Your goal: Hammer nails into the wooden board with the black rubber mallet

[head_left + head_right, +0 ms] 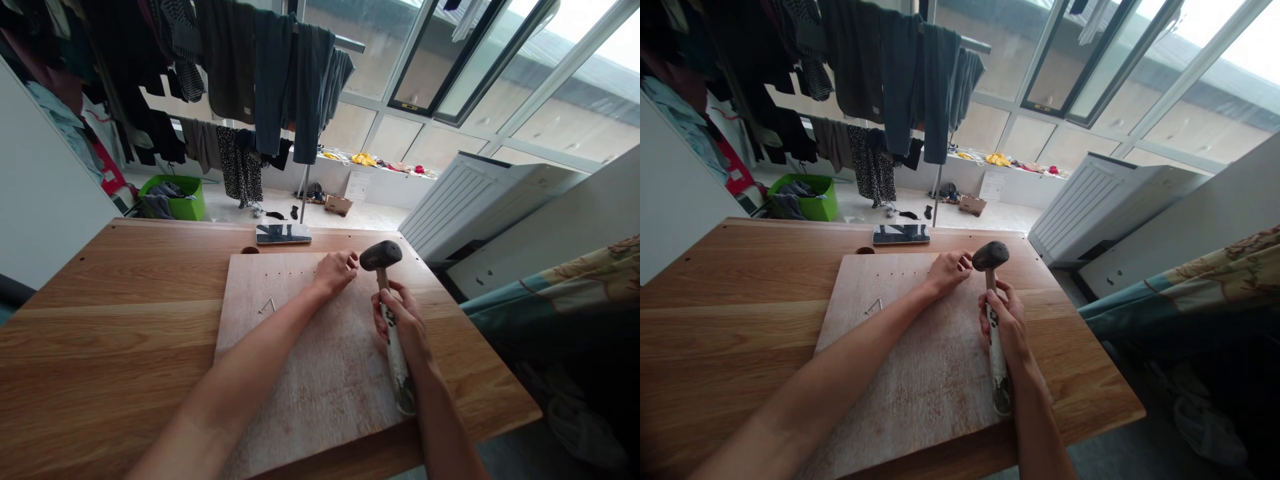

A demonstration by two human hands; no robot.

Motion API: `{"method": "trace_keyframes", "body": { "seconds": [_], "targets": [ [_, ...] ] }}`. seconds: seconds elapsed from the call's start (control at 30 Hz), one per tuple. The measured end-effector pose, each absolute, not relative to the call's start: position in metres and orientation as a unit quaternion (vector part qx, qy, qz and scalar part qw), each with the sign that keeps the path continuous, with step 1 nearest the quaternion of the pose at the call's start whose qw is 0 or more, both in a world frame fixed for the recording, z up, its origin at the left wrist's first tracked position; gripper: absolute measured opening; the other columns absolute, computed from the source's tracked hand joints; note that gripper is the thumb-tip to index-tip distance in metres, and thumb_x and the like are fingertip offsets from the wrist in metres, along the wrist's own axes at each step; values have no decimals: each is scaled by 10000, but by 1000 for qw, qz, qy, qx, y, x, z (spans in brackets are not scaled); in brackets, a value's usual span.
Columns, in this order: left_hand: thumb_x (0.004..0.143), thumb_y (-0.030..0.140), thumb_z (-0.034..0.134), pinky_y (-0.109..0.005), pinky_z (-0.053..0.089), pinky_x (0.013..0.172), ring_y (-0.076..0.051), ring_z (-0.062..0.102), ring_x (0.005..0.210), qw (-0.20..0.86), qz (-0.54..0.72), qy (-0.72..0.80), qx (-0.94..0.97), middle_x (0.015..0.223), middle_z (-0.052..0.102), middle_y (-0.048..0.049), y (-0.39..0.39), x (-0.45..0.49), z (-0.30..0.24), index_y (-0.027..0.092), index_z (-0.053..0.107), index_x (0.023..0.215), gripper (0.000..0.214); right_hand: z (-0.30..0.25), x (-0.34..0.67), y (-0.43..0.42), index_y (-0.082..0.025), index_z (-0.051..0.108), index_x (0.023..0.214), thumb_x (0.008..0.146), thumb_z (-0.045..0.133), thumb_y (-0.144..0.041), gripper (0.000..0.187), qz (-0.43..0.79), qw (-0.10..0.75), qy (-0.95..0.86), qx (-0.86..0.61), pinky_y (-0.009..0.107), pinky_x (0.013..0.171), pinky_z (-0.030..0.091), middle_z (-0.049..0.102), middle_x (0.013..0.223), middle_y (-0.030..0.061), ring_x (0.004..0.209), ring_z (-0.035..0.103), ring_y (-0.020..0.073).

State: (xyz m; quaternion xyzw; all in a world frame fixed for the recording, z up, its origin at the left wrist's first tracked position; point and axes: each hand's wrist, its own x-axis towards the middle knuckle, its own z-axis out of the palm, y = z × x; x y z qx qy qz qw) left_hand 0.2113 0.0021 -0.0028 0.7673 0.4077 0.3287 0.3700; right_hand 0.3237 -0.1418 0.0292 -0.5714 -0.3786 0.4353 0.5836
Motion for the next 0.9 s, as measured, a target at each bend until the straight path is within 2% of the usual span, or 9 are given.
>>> {"method": "trace_keyframes", "body": {
  "seconds": [0.23, 0.37, 0.53, 0.63, 0.73, 0.83, 0.9],
  "targets": [
    [791, 101, 684, -248, 567, 754, -149, 721, 797, 368, 326, 410, 768, 921, 792, -14, 2, 212, -2, 191, 713, 1010, 239, 26, 324, -141, -242, 532, 1093, 817, 755, -487, 432, 425, 598, -384, -561, 177, 279, 348, 625, 771, -58, 374, 443, 63],
    [806, 119, 685, -243, 567, 758, -148, 726, 805, 368, 322, 412, 769, 912, 794, -12, 3, 213, -4, 194, 712, 1001, 211, 27, 324, -139, -218, 540, 1055, 757, 786, -528, 496, 422, 579, -384, -582, 182, 270, 344, 639, 771, -40, 369, 442, 63],
    [807, 138, 698, -247, 567, 770, -155, 731, 821, 367, 320, 413, 770, 920, 794, -11, 3, 212, -4, 200, 709, 1020, 223, 27, 337, -140, -222, 516, 1022, 692, 817, -518, 537, 402, 556, -376, -623, 176, 281, 345, 614, 716, -58, 375, 437, 65],
    [818, 145, 691, -242, 563, 755, -155, 729, 819, 366, 321, 414, 769, 919, 792, -14, 2, 212, -4, 196, 708, 1006, 196, 28, 349, -145, -224, 513, 1052, 703, 774, -548, 542, 408, 485, -399, -663, 194, 279, 370, 639, 731, -38, 380, 476, 88],
    [814, 142, 694, -237, 554, 735, -155, 727, 816, 367, 321, 413, 769, 921, 792, -13, 2, 212, -4, 192, 707, 993, 187, 34, 359, -151, -236, 499, 1276, 805, 669, -570, 602, 385, 363, -451, -719, 236, 286, 435, 649, 703, -33, 374, 527, 131],
    [815, 135, 694, -237, 548, 727, -157, 726, 818, 369, 321, 411, 769, 931, 793, -16, 2, 211, -4, 189, 705, 982, 176, 42, 362, -157, -231, 462, 1403, 853, 608, -565, 660, 345, 273, -490, -753, 252, 284, 457, 560, 573, -73, 365, 549, 165],
    [818, 135, 694, -241, 548, 730, -159, 726, 821, 370, 320, 413, 768, 930, 793, -18, 2, 211, -3, 191, 704, 977, 169, 47, 361, -158, -215, 487, 1397, 855, 598, -561, 653, 319, 265, -511, -753, 246, 272, 447, 509, 543, -88, 357, 541, 164]
  ]
}}
